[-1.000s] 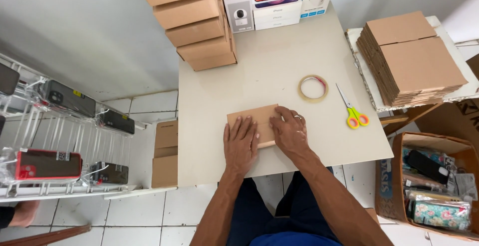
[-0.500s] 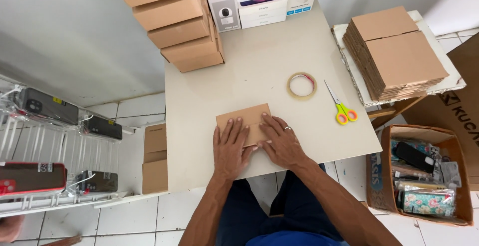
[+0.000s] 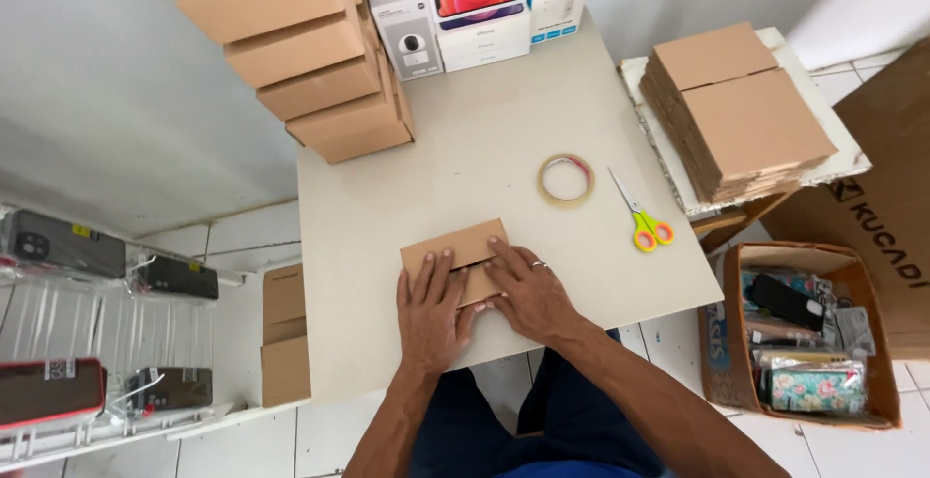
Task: The person folds a cardboard piece into a box shape and applies adhesive tape to its edges, using scissors to cut the tape.
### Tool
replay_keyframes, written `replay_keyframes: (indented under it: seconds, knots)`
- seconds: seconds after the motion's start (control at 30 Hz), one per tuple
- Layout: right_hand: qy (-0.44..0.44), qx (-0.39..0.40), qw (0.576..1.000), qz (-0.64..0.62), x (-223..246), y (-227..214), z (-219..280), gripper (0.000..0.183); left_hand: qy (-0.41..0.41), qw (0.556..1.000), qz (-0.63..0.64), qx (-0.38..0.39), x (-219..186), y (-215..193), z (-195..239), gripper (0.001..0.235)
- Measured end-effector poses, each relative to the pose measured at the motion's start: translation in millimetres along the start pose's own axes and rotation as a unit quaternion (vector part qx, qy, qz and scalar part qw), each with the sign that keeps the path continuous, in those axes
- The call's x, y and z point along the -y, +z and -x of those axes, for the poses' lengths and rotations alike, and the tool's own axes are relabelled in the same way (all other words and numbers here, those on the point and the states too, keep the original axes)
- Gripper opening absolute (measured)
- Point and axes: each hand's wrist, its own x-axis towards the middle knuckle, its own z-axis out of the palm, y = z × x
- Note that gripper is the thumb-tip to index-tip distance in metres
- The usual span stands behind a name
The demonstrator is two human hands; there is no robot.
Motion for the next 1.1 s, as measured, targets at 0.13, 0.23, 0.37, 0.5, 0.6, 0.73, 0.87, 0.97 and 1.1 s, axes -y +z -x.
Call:
replay_keyframes:
  seconds: [0.13,0.23,0.37,0.5,0.6,0.73,0.87,0.97,1.1]
  knots:
    - [0.010,0.014,0.999,0.028,2,5,3,0.051,0.017,0.999,-0.043,-0.003,0,0,5,0.056]
    - [0.009,0.005,0.999,0.039,2,2,3,0.050,0.015,0.999,-0.036,-0.008,-1,0,2,0.063]
    - [0.021,0.032,0.999,0.013,6,-7,3,0.060,0.017,0.998,-0.054,0.019,-2,-3,2,0.066]
    - [0.031,0.042,0.998,-0.023,8,-12,7,0.076,0.018,0.998,-0.062,0.024,0,0,5,0.067]
    - [0.054,0.050,0.995,-0.061,15,-20,14,0.081,0.020,0.997,-0.069,0.016,1,1,6,0.067]
    - [0.066,0.030,0.996,-0.042,31,-27,22,0.081,0.014,0.998,-0.065,0.001,-1,2,7,0.066]
    - [0.083,-0.094,0.989,-0.073,52,-34,26,0.083,0.005,0.998,-0.056,-0.004,-4,0,9,0.069]
    - [0.060,-0.192,0.976,-0.080,54,-22,24,0.085,-0.001,0.999,-0.043,-0.011,-4,2,8,0.069]
    - [0.194,0.062,0.979,-0.030,70,-37,14,0.068,-0.006,0.999,-0.036,-0.013,-4,3,10,0.068]
